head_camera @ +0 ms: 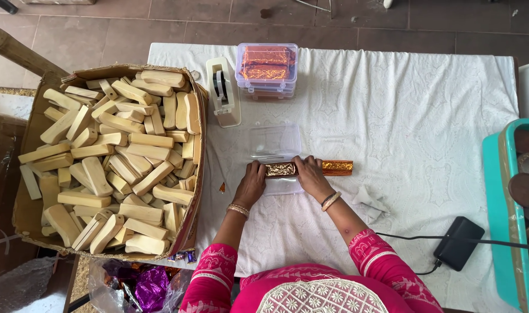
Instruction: Wrapping wooden blocks in decorative paper and placing them into clear plastic containers.
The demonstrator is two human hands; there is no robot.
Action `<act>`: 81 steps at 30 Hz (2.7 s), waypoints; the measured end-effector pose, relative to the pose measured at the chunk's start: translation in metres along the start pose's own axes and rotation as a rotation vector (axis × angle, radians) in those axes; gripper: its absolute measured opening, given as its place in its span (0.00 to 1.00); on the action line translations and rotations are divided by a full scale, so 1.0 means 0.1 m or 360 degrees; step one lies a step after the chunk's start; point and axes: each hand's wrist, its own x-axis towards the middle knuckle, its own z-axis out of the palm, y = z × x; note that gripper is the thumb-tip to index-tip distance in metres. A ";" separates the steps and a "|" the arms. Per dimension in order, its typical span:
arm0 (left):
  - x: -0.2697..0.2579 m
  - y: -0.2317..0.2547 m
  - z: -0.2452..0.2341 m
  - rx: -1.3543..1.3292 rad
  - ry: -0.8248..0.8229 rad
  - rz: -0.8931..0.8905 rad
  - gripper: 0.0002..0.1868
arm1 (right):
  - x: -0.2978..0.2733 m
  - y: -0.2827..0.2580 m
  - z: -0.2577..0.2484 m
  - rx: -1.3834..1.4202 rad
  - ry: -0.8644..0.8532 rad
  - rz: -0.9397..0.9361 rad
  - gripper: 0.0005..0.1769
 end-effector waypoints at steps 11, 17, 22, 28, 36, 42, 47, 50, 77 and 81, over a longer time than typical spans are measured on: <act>-0.02 -0.06 0.22 0.0123 0.0054 0.0035 0.10 | -0.06 -0.11 0.06 -0.0276 0.0313 -0.0025 0.18; -0.04 0.05 0.13 0.0151 0.0351 0.0036 0.10 | -0.04 -0.10 0.02 -0.0353 0.0355 0.0028 0.21; -0.05 0.05 0.09 -0.0068 0.0281 -0.0004 0.15 | -0.03 0.15 -0.05 0.0074 0.0230 0.0070 0.30; -0.09 0.08 0.00 -0.0174 0.0183 -0.0090 0.20 | -0.42 0.75 -0.35 0.0079 0.0229 0.0264 0.35; -0.21 0.09 0.11 -0.0231 0.0357 -0.0050 0.21 | -0.53 1.13 -0.30 -0.0001 -0.0051 0.0408 0.44; -0.33 0.18 0.47 -0.0264 0.0377 -0.0020 0.15 | -0.51 1.12 -0.36 0.0114 -0.0147 0.0460 0.33; -0.53 0.42 0.38 -0.0499 0.0352 -0.0037 0.13 | -0.59 0.95 -0.60 0.0413 -0.0235 0.0612 0.26; -0.57 0.53 0.28 -0.0760 0.0347 -0.0040 0.15 | -0.67 0.82 -0.69 0.0542 -0.0184 0.0580 0.25; -0.31 0.15 0.27 -0.0980 0.0251 -0.0640 0.19 | -0.23 -0.24 0.11 0.0535 -0.0452 0.0177 0.26; -0.31 0.28 0.21 -0.0782 0.0269 -0.0643 0.19 | -0.29 -0.36 0.10 0.0289 -0.0234 0.0115 0.26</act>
